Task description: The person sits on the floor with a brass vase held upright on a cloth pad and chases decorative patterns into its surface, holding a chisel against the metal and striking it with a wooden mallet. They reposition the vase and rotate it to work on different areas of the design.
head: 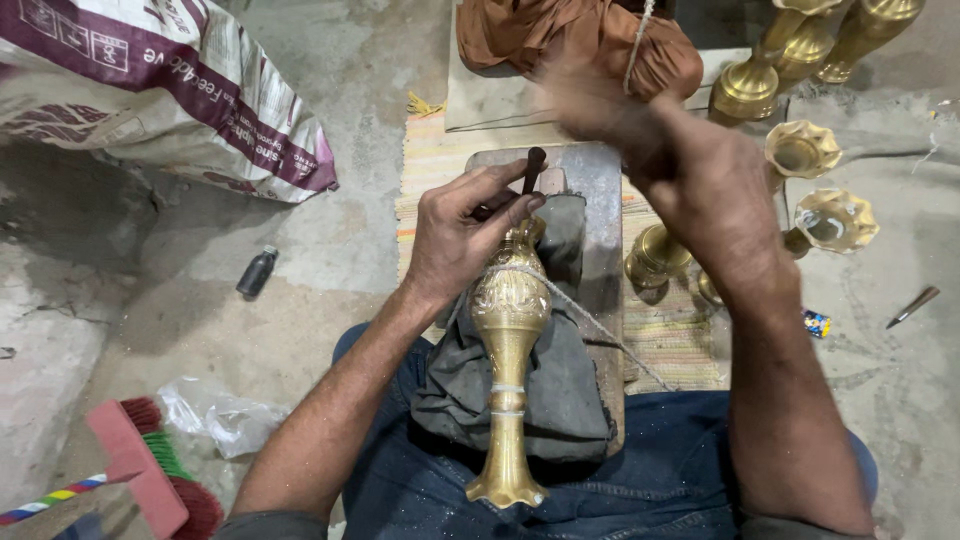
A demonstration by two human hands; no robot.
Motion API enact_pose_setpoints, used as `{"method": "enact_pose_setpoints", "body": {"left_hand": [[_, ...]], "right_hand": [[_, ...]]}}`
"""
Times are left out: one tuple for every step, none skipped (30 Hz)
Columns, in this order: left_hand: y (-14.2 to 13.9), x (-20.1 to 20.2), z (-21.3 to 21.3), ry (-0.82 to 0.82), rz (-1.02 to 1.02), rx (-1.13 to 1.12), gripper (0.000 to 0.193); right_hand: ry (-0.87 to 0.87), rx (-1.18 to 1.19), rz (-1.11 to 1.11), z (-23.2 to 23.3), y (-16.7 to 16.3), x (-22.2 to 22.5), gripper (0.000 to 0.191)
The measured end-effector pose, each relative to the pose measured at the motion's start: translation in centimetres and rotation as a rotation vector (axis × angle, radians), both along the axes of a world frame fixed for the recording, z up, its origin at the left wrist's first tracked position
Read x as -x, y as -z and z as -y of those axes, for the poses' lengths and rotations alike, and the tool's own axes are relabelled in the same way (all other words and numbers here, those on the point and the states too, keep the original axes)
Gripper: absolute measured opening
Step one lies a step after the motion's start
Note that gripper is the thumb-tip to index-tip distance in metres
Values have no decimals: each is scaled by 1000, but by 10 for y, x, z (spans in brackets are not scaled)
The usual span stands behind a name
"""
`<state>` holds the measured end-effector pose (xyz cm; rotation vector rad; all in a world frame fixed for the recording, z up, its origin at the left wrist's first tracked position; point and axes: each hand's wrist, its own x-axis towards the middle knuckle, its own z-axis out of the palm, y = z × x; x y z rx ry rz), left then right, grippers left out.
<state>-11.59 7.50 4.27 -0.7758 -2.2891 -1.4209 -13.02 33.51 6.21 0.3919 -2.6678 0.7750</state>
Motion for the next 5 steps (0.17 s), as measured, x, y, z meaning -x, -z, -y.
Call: {"method": "enact_pose_setpoints", "body": {"left_hand": [[1, -2, 0, -9, 25, 12, 35], [2, -1, 0, -19, 49, 21, 35], [3, 1, 0, -15, 30, 12, 35], [4, 1, 0, -10, 18, 4, 35], [6, 0, 1, -7, 6, -5, 36]], "right_hand": [[23, -62, -50, 0, -1, -3, 25], [44, -128, -102, 0, -1, -4, 23], [66, -193, -156, 1, -2, -4, 22], [64, -52, -55, 2, -2, -5, 24], [59, 88, 47, 4, -2, -5, 26]]}}
